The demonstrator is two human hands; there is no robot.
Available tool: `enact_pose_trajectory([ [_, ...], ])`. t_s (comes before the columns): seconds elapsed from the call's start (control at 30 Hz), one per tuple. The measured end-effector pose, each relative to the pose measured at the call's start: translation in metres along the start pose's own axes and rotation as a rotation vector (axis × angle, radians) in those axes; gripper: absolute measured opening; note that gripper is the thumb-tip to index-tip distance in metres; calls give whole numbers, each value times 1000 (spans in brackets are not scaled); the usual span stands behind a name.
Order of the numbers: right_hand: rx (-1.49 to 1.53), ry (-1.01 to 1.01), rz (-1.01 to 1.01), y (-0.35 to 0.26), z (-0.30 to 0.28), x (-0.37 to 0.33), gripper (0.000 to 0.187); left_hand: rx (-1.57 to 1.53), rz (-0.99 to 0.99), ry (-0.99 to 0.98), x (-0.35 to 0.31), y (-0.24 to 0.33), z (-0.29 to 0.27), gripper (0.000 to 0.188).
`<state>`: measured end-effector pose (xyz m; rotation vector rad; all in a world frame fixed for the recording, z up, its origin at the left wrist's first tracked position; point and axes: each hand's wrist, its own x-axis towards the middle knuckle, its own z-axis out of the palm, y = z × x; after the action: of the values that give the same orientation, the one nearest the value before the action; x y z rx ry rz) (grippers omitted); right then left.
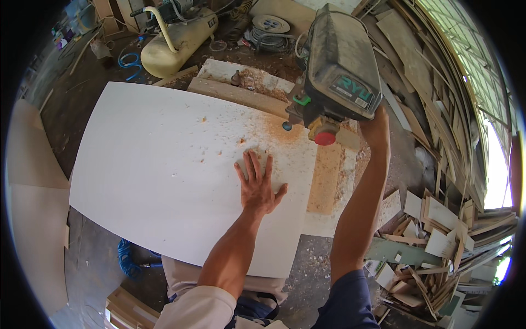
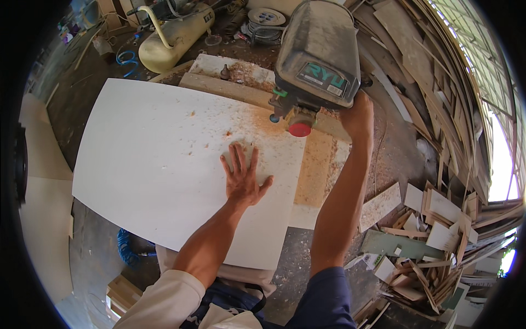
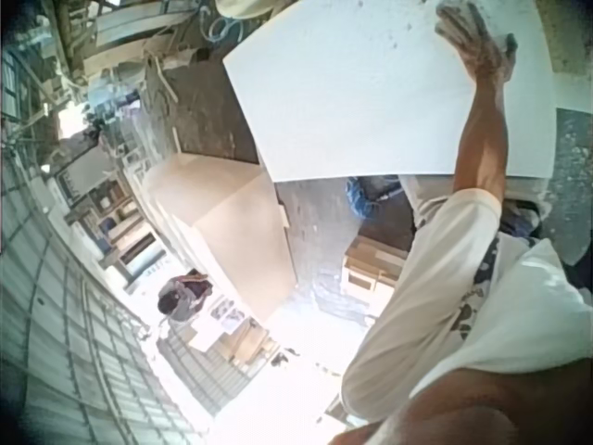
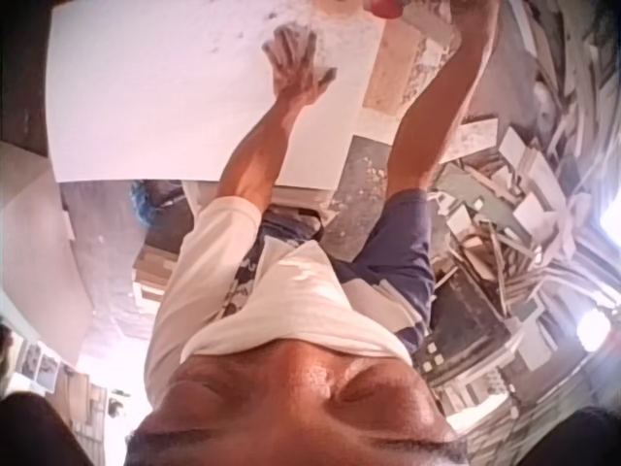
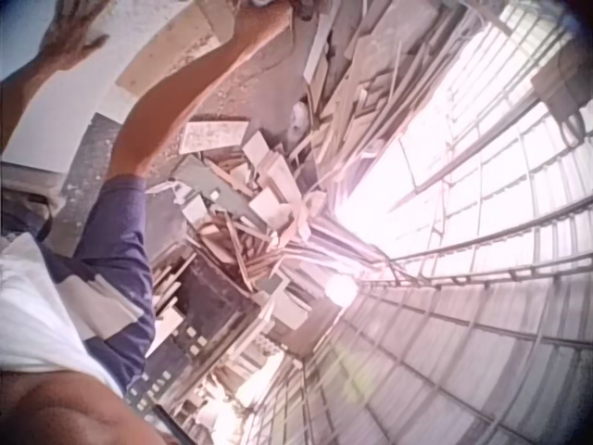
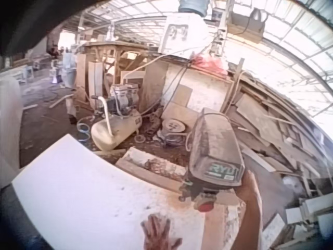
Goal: The person uses a drill press to create holes in white wood panels and a smaller wood block. The person positions the panels under the drill bit, pulls the handle down to drill, and clears away wood shavings by hand.
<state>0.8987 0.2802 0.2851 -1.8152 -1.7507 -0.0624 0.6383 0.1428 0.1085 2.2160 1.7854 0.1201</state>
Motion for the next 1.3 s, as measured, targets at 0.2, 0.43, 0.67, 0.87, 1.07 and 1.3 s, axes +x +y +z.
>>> enact_pose_trajectory([
  [0.2, -65, -3, 203, -25, 34, -55, 28, 21, -1, -1, -1, -2, 0, 93],
  [0.43, -84, 222, 129, -24, 57, -72, 30, -1, 5, 9, -1, 1, 0, 93],
  [0.67, -49, 292, 80, -21, 67, -76, 26, 8, -1, 11, -1, 1, 0, 93],
  [0.87, -31, 324, 57, -21, 69, -77, 24, 24, -2, 8, -1, 1, -1, 94],
  [1.07, -36, 337, 47, -24, 68, -78, 24, 27, 5, 13, -1, 1, 1, 94],
  [1.3, -51, 351, 40, -24, 69, -79, 24, 37, 2, 0, -1, 1, 0, 95],
])
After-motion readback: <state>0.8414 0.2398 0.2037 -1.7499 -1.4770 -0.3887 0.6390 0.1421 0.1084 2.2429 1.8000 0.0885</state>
